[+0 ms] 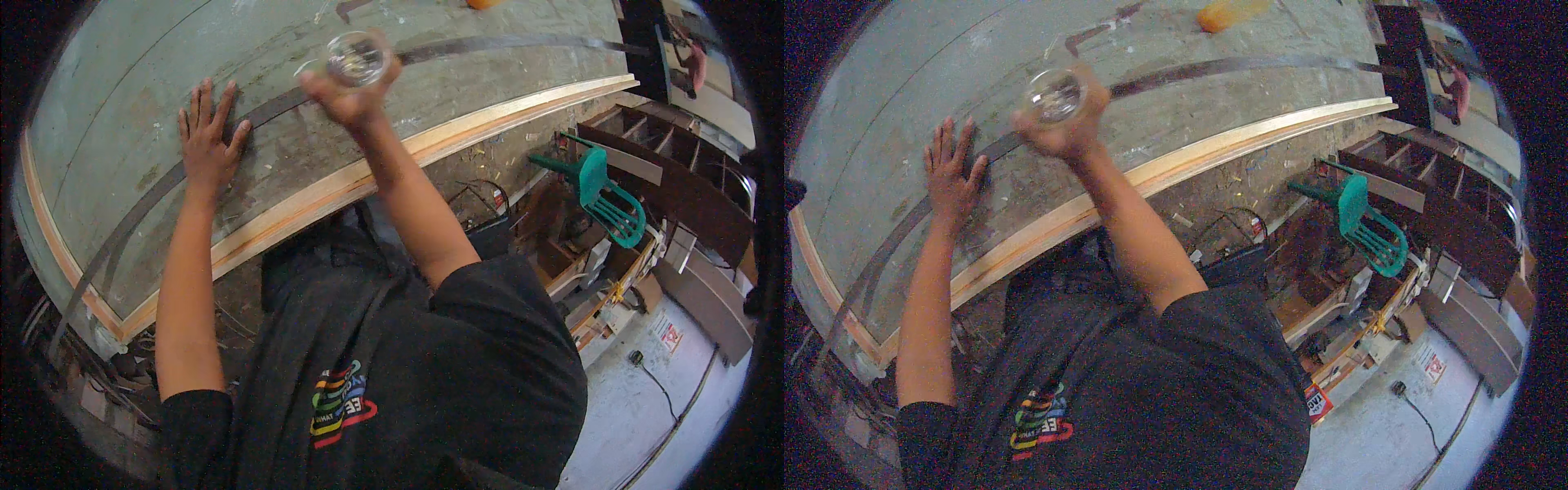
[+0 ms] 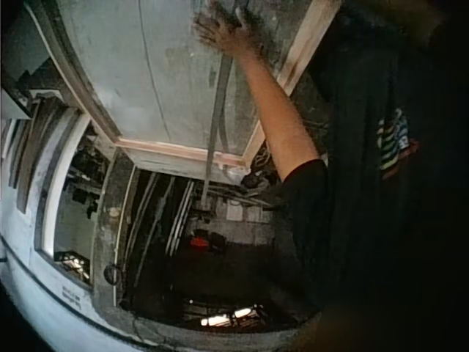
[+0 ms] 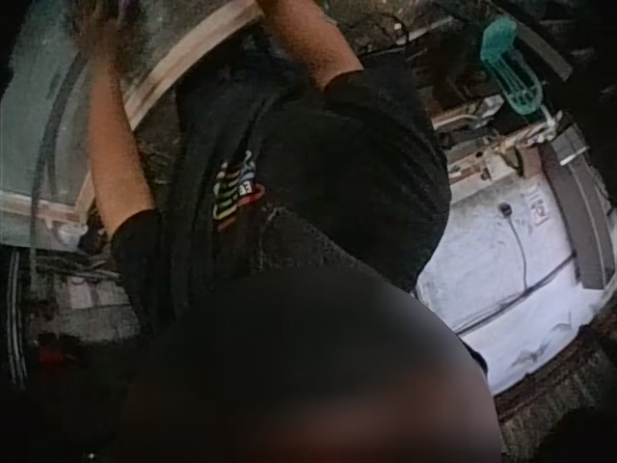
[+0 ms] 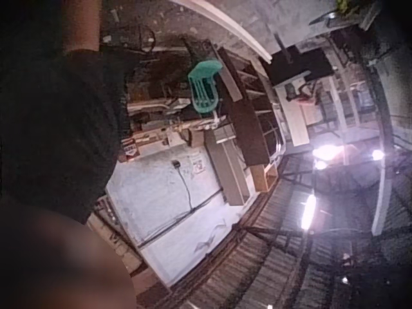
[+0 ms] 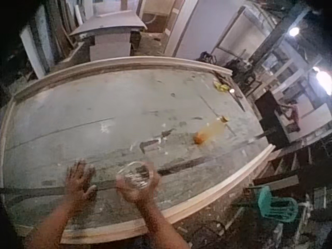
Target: The person places a thin wooden strip along the edge of a large flat board and then pours a yellow liquid from a plastic bottle onto the strip. They repeatedly open and close the bottle cap and continue pouring the liquid along the length of the strip.
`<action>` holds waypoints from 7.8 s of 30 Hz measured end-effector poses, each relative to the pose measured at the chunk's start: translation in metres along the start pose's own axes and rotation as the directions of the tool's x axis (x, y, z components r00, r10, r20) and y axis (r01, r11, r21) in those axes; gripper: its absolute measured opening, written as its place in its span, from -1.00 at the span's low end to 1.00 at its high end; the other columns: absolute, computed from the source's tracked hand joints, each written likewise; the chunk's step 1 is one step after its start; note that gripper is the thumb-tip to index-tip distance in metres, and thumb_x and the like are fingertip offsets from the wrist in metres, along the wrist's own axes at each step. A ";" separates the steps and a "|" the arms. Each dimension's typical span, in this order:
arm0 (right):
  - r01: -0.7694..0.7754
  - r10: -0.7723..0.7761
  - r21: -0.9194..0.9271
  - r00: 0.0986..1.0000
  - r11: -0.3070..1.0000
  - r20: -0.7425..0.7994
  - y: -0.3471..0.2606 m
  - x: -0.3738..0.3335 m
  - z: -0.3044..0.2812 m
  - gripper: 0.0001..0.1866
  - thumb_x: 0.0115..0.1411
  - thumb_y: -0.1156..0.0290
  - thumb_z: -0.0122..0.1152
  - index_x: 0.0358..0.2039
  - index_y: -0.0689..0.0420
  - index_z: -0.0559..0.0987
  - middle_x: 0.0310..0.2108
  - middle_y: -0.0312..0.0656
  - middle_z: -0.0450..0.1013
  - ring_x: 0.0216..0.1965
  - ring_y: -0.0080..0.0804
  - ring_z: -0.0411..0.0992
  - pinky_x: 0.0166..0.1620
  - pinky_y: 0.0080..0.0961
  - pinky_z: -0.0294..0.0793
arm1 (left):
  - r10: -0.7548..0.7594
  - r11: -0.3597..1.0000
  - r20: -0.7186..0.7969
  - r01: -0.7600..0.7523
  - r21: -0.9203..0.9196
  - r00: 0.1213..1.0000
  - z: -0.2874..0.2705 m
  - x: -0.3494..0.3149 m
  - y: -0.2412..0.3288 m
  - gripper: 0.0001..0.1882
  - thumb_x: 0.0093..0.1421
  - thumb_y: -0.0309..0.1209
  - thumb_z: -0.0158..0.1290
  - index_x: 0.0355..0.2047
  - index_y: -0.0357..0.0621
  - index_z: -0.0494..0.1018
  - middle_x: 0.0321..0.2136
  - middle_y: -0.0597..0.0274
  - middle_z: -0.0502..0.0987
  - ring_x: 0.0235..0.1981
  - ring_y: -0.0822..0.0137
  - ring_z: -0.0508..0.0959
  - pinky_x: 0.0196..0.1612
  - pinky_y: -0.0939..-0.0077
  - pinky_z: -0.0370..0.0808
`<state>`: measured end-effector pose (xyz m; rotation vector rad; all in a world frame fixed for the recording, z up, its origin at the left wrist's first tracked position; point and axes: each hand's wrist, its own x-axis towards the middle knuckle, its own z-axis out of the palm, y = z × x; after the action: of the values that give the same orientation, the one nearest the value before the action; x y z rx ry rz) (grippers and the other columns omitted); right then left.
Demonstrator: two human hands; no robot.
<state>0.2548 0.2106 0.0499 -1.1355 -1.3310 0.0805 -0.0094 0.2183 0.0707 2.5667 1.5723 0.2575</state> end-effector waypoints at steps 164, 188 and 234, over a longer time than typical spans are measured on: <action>-0.473 0.495 -0.148 0.809 0.869 0.316 0.021 0.026 -0.090 -0.56 0.12 0.31 0.32 -0.02 0.15 0.46 -0.08 -0.12 0.41 -0.02 -0.24 0.40 0.07 -0.25 0.44 | -0.096 0.990 0.061 0.101 -0.093 0.994 0.000 0.004 -0.003 -0.41 0.20 -0.18 0.15 0.27 0.21 0.42 0.39 0.21 0.23 0.44 0.08 0.14 0.44 -0.09 -0.11; -0.323 0.219 0.331 0.924 0.887 0.314 0.056 0.098 -0.133 -0.76 0.03 0.31 0.37 -0.32 0.14 0.59 -0.36 -0.14 0.55 -0.35 -0.24 0.53 -0.26 -0.35 0.55 | -0.011 0.999 0.073 0.014 -0.048 0.997 0.009 0.008 -0.003 -0.37 0.34 -0.02 -0.09 0.37 0.09 0.28 0.44 0.11 0.10 0.48 0.07 0.03 0.46 -0.02 -0.21; -0.240 0.219 0.086 0.955 0.967 0.199 0.126 0.137 -0.202 -0.53 -0.03 0.31 0.44 -0.14 0.19 0.49 -0.48 -0.27 0.41 -0.42 -0.32 0.41 -0.24 -0.35 0.48 | -0.116 0.993 0.035 0.116 0.009 0.993 0.010 0.005 0.004 -0.37 0.28 -0.24 -0.12 0.38 0.00 0.25 0.44 0.07 0.10 0.46 0.07 0.05 0.45 0.08 -0.09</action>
<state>0.5242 0.2391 0.0979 -1.2079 -1.3376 0.4361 -0.0015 0.2201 0.0624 2.4592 1.7051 0.1945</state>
